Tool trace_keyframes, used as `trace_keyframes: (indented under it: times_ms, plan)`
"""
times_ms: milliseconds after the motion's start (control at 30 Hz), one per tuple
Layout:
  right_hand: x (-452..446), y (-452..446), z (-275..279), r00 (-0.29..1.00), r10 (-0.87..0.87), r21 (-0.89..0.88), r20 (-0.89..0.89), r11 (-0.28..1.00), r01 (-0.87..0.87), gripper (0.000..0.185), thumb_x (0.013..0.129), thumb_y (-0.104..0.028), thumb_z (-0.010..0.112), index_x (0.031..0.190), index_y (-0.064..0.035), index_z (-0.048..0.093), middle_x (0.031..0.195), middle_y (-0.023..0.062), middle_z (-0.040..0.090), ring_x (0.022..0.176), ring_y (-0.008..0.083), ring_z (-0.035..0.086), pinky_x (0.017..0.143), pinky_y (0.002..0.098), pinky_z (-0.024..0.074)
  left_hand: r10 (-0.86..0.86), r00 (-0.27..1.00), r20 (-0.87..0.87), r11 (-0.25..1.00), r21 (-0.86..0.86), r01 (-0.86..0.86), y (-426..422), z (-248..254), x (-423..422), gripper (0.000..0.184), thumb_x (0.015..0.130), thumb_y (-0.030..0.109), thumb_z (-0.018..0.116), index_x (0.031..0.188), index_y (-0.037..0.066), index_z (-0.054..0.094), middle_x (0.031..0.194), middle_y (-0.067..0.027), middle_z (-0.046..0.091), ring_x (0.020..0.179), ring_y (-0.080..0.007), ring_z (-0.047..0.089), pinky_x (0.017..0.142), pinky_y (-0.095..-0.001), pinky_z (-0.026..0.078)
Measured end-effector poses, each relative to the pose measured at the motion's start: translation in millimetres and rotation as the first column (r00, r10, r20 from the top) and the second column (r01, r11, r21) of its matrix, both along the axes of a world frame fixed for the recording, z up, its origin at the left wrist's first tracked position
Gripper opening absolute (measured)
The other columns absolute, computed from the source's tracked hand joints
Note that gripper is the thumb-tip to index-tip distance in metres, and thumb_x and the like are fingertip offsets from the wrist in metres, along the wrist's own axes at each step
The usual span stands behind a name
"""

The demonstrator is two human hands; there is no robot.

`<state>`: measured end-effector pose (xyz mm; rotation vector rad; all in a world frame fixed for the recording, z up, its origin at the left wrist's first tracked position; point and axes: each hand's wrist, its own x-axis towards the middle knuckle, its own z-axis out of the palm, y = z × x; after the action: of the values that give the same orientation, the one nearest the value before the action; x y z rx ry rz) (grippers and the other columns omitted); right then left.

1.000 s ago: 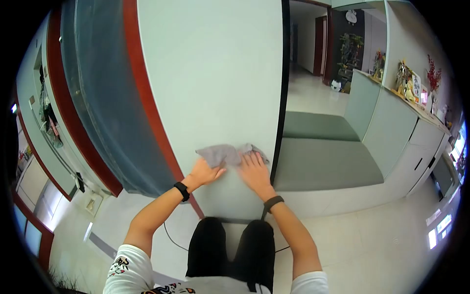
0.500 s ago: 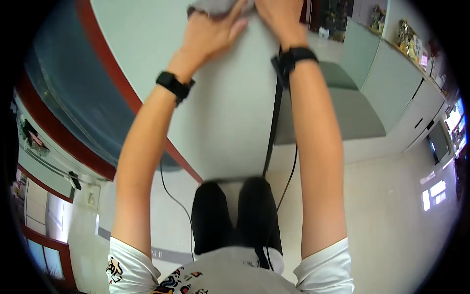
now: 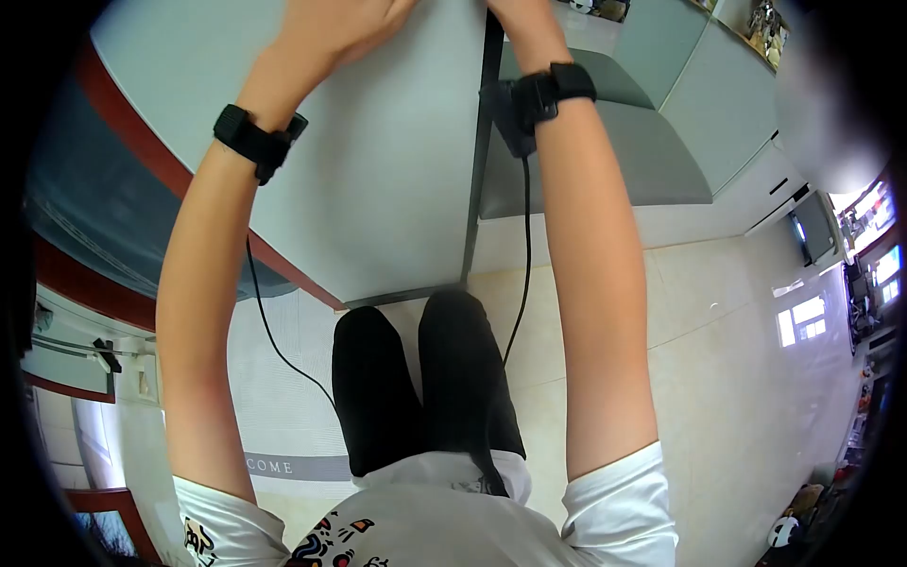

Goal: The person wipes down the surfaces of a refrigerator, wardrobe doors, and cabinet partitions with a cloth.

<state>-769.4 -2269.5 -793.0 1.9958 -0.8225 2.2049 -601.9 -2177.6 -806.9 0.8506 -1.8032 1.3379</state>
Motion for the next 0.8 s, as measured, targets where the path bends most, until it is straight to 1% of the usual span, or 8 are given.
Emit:
trace_keyframes:
  times_ms: [133,233,300,400,467,600,700,800]
  plan:
    - [-2.6,29.6,-64.6,0.992,0.124,0.184,-0.025,0.976,-0.117,0.040,0.107,-0.033,0.043,0.125,0.0023,0.045,0.108,0.0363,0.065,0.102,0.0492,0.065,0.087,0.0558,0.0493,0.049,0.999,0.004,0.972,0.231,-0.048,2.5,-48.7,-9.2,0.065,0.097,0.044,0.053,0.154,0.013,0.042,0.122,-0.0283,0.063,0.100,-0.0406,0.066,0.094,-0.0530,0.049]
    - [-17.0,39.9,-133.9,0.986,0.131,0.383,-0.099,0.920,-0.083,0.048,0.101,-0.018,0.047,0.139,0.0107,0.038,0.105,0.0354,0.063,0.097,0.0511,0.063,0.082,0.0540,0.0501,0.145,0.989,0.042,0.908,0.390,-0.150,6.6,-103.7,-22.2,0.050,0.098,0.050,0.054,0.144,0.030,0.055,0.057,-0.0085,0.061,0.045,-0.0312,0.056,0.048,-0.0423,0.046]
    - [-30.7,34.9,-204.9,0.977,0.160,0.274,-0.142,0.955,-0.116,0.029,0.103,-0.012,0.040,0.119,0.0113,0.042,0.079,0.0326,0.062,0.075,0.0532,0.060,0.060,0.0550,0.0460,0.063,0.991,0.116,0.884,0.455,-0.109,25.6,-140.3,-26.2,0.045,0.098,0.041,0.055,0.138,0.019,0.058,0.086,-0.0155,0.068,0.072,-0.0335,0.065,0.065,-0.0436,0.052]
    - [-54.8,51.5,-277.9,0.917,0.269,0.612,-0.296,0.790,-0.034,0.040,0.106,-0.024,0.038,0.135,0.0045,0.041,0.100,0.0364,0.062,0.096,0.0549,0.060,0.080,0.0562,0.0480,-0.256,0.962,-0.093,0.774,0.576,0.262,41.6,-184.7,-23.7,0.036,0.098,0.022,0.055,0.131,0.009,0.060,0.115,-0.0193,0.065,0.104,-0.0366,0.063,0.085,-0.0452,0.053]
    - [-59.9,63.6,-292.4,0.927,0.327,0.581,-0.182,0.797,-0.167,0.053,0.108,-0.036,0.037,0.149,-0.0021,0.036,0.118,0.0320,0.062,0.111,0.0488,0.058,0.097,0.0473,0.0453,-0.221,0.972,-0.076,0.786,0.577,0.223,43.7,-201.7,-22.9,0.032,0.098,0.014,0.054,0.128,0.009,0.061,0.114,-0.0187,0.066,0.102,-0.0381,0.064,0.083,-0.0459,0.053]
    - [-41.5,68.1,-219.7,0.917,0.373,0.636,0.141,0.676,-0.373,0.053,0.108,-0.038,0.040,0.147,-0.0015,0.040,0.120,0.0247,0.064,0.113,0.0375,0.061,0.098,0.0411,0.0451,-0.171,0.984,0.053,0.831,0.544,0.115,55.6,-132.7,-22.0,0.044,0.094,0.016,0.057,0.137,0.010,0.056,0.101,-0.0175,0.068,0.096,-0.0369,0.067,0.080,-0.0466,0.053]
    - [-30.4,58.4,-145.5,0.843,0.480,0.435,0.242,0.724,-0.536,0.056,0.108,-0.039,0.043,0.150,-0.0021,0.040,0.120,0.0206,0.065,0.110,0.0292,0.061,0.098,0.0381,0.0454,0.051,0.996,0.070,0.784,0.615,-0.084,52.4,-76.8,-15.7,0.058,0.091,0.022,0.063,0.146,0.010,0.049,0.128,-0.0187,0.061,0.114,-0.0357,0.061,0.096,-0.0461,0.049]
    - [-28.0,43.8,-70.2,0.833,0.495,0.374,0.247,0.745,-0.553,0.058,0.108,-0.037,0.043,0.153,-0.0013,0.036,0.126,0.0188,0.064,0.114,0.0252,0.060,0.101,0.0356,0.0439,0.012,1.000,0.016,0.835,0.549,-0.019,50.9,-15.4,-19.5,0.061,0.088,0.016,0.065,0.146,0.008,0.048,0.128,-0.0207,0.060,0.116,-0.0400,0.059,0.098,-0.0482,0.048]
